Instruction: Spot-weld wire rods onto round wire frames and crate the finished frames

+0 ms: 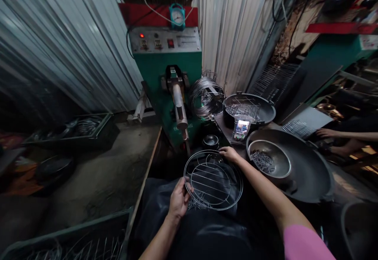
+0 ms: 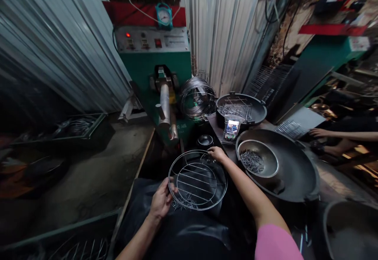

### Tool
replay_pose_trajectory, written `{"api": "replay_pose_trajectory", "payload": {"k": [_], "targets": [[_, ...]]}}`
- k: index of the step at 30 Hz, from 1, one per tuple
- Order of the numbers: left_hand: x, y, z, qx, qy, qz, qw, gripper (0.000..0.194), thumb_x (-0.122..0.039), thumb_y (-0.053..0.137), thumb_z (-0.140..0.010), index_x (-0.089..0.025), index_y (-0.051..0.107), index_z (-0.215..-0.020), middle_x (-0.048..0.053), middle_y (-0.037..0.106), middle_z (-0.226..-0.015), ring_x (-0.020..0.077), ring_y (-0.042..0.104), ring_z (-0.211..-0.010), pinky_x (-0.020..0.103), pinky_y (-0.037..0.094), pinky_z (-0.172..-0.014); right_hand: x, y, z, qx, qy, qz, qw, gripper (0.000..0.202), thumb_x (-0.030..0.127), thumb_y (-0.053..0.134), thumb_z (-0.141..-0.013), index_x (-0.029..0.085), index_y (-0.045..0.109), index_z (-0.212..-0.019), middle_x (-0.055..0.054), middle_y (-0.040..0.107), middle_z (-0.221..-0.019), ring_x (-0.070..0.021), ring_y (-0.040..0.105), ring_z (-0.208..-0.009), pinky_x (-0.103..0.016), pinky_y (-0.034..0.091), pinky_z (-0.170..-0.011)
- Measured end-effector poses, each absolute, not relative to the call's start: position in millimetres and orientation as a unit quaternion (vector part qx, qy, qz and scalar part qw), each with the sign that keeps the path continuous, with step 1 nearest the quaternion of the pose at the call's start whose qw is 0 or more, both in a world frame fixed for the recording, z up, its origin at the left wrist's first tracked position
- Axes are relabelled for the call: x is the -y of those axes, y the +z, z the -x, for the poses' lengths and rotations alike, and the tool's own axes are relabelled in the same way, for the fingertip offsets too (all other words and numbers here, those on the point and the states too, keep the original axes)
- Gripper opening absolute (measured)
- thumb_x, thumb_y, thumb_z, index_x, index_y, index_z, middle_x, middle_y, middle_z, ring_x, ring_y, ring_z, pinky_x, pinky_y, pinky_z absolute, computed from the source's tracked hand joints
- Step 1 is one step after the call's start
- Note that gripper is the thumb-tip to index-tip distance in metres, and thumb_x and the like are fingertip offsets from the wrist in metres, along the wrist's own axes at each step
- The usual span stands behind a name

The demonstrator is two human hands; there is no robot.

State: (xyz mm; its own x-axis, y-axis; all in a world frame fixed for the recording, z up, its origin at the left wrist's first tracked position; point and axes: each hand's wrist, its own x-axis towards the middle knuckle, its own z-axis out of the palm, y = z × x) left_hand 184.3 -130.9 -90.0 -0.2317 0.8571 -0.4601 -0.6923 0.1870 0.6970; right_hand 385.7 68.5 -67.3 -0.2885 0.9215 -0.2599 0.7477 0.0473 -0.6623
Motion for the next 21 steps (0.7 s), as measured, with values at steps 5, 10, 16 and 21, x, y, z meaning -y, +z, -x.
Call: {"api": "replay_pose_trajectory", "payload": {"k": [5, 10, 16, 21], "targets": [[121.9, -80.2, -184.2, -0.47, 0.634, -0.024, 0.614, 0.027, -0.037, 0.064, -0.071, -0.014, 0.056, -0.081, -0.004, 0.052, -0.052, 0.0015, 0.034, -0.031, 0.012, 0.02, -0.031, -13.9, -30.0, -383.3, 0.773, 0.265, 0.513, 0.263, 0.035, 0.026, 0.055, -0.08, 0.02, 0.055, -0.114, -0.009, 0.058, -0.112, -0.0229, 0.052, -0.105, -0.038, 0.039, -0.092], [99.0, -50.5, -183.8, -0.463, 0.634, 0.048, 0.617, 0.012, -0.024, 0.053, -0.081, -0.012, 0.055, -0.077, -0.001, 0.052, -0.053, 0.0032, 0.04, -0.034, 0.012, 0.021, -0.03, 74.8, 8.8, -375.1, 0.895, 0.234, 0.298, 0.237, 0.041, 0.04, 0.065, -0.073, 0.019, 0.054, -0.107, -0.011, 0.054, -0.115, -0.0235, 0.05, -0.107, -0.037, 0.043, -0.089], [86.5, -18.4, -188.4, -0.41, 0.681, 0.049, 0.605, 0.018, -0.014, 0.042, -0.086, -0.012, 0.053, -0.072, 0.004, 0.057, -0.056, 0.0067, 0.047, -0.04, 0.018, 0.041, -0.042, 75.2, -6.2, -355.2, 0.926, 0.044, 0.297, 0.228, 0.014, 0.02, 0.057, -0.08, 0.016, 0.06, -0.094, -0.014, 0.059, -0.107, -0.0265, 0.053, -0.096, -0.043, 0.045, -0.081], [93.2, -11.3, -179.7, -0.398, 0.733, 0.018, 0.552, 0.012, -0.016, 0.047, -0.082, -0.012, 0.054, -0.074, 0.008, 0.062, -0.064, 0.0114, 0.056, -0.052, 0.021, 0.045, -0.049, 50.7, -9.3, -339.9, 0.913, 0.105, 0.283, 0.276, 0.015, 0.022, 0.048, -0.086, 0.021, 0.062, -0.091, -0.009, 0.063, -0.095, -0.0223, 0.058, -0.087, -0.038, 0.049, -0.076]]}}
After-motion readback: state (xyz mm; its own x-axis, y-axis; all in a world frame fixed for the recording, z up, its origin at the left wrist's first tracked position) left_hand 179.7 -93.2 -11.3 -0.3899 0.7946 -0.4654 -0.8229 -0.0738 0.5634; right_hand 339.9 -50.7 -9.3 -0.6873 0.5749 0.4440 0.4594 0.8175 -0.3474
